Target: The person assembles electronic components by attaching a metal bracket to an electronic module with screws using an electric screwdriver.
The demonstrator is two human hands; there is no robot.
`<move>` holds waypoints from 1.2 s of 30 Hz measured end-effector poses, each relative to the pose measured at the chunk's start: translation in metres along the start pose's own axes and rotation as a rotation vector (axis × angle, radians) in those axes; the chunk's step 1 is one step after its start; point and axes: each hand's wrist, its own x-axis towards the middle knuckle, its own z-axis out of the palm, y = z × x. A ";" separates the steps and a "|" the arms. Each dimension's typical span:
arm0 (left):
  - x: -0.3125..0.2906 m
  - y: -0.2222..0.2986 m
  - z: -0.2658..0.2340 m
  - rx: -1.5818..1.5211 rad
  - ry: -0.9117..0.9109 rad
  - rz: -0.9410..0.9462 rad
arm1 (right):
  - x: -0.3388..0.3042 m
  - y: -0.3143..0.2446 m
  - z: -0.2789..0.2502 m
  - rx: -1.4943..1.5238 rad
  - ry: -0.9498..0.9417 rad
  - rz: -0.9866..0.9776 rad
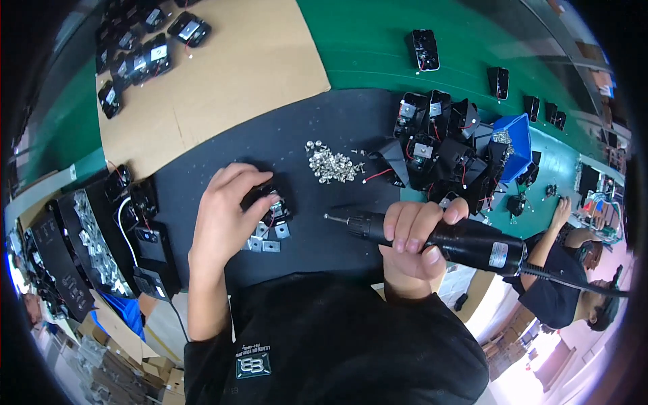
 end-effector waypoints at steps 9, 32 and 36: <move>-0.031 0.014 -0.005 0.114 0.132 0.382 | -0.006 -0.007 0.017 0.131 -0.033 -0.010; -0.047 0.005 0.021 0.009 0.199 0.439 | -0.005 -0.002 0.037 0.171 -0.151 0.029; -0.047 0.004 0.020 0.012 0.193 0.438 | -0.005 -0.003 0.039 0.133 -0.152 0.052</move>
